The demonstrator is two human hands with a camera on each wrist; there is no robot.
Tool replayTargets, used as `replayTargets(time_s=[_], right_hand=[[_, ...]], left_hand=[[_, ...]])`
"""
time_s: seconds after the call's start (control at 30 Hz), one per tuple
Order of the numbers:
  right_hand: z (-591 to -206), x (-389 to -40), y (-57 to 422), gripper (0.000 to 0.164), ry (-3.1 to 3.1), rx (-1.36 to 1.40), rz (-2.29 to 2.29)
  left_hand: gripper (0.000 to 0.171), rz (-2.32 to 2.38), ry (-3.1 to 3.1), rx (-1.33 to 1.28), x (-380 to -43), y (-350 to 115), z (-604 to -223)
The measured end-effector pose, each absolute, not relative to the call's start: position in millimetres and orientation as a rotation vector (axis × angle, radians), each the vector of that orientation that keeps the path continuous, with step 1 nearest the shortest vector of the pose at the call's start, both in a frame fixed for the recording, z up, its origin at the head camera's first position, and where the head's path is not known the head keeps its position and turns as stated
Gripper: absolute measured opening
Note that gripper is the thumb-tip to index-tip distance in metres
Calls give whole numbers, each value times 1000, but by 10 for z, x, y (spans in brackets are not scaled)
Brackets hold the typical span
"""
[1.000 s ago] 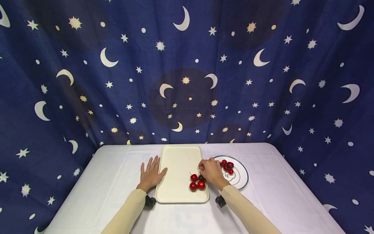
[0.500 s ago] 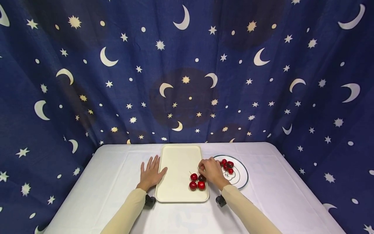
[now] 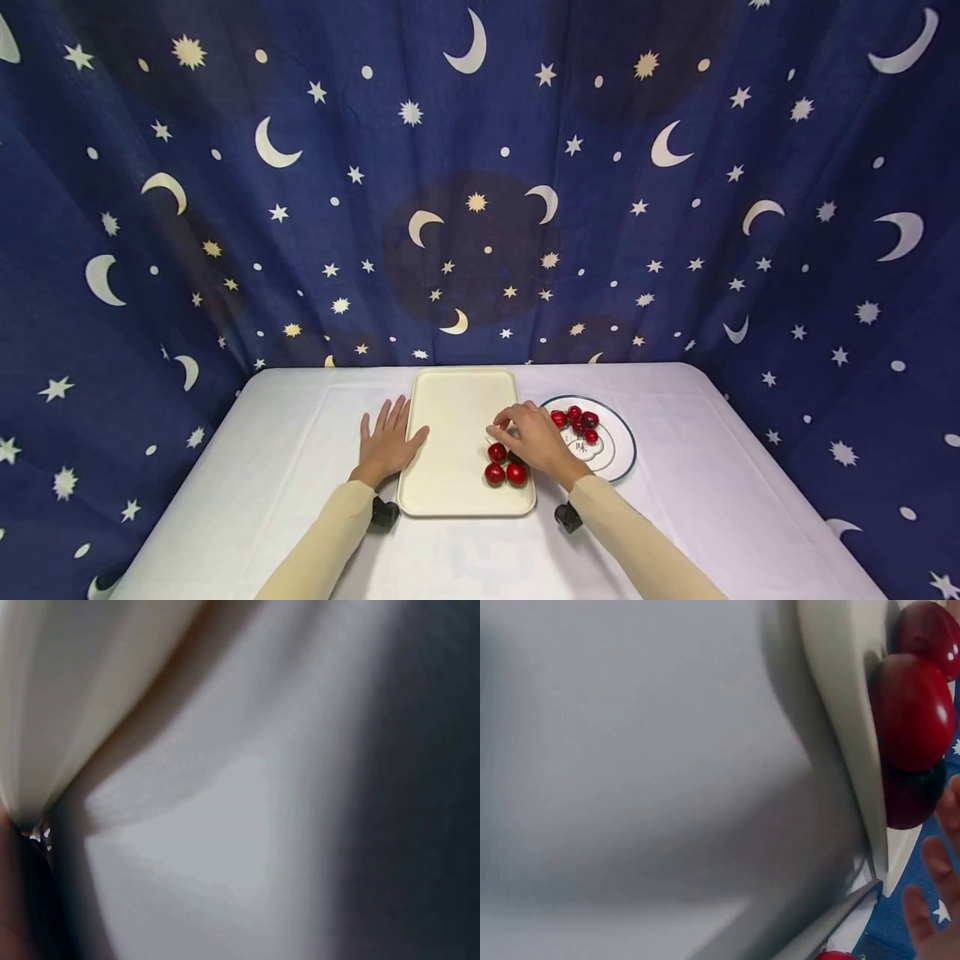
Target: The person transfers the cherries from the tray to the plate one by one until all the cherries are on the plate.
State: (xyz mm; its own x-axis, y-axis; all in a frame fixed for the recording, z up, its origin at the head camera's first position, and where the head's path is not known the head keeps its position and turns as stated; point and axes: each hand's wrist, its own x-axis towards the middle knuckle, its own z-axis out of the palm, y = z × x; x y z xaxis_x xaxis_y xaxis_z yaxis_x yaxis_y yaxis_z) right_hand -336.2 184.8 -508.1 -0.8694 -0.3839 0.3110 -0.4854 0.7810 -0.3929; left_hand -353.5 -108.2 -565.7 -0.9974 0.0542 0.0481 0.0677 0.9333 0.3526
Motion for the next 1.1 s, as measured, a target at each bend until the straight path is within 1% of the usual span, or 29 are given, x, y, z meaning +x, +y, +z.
replayTargets(time_s=[0.17,0.23,0.3,0.47,0.67,0.77,0.93,1.1], right_hand=[[-5104,-3340,1843,30,-2792,734,732],[-5107,-3338,1844,29,-2777,774,712],[-5105,-3340,1842,27,-2755,817,691],[-5115,-3351,1841,15,-2694,903,642],[-5136,-3348,1846,7,-2677,914,600],[-5135,-3349,1837,8,-2679,919,590],[-5141,-3343,1831,16,-2733,921,603],[-5163,-3346,1840,17,-2777,921,575]], left_hand=[[80,-562,-3050,-96,-3529,-1077,-5662],[81,-560,-3049,-96,-3527,-1075,-5662],[80,-553,-3050,-94,-3527,-1075,-5660],[80,-552,-3051,-93,-3515,-1083,-5633],[80,-561,-3054,-95,-3498,-1090,-5605],[79,-569,-3049,-92,-3500,-1091,-5603],[81,-578,-3050,-92,-3513,-1089,-5632],[81,-570,-3052,-92,-3521,-1086,-5648]])
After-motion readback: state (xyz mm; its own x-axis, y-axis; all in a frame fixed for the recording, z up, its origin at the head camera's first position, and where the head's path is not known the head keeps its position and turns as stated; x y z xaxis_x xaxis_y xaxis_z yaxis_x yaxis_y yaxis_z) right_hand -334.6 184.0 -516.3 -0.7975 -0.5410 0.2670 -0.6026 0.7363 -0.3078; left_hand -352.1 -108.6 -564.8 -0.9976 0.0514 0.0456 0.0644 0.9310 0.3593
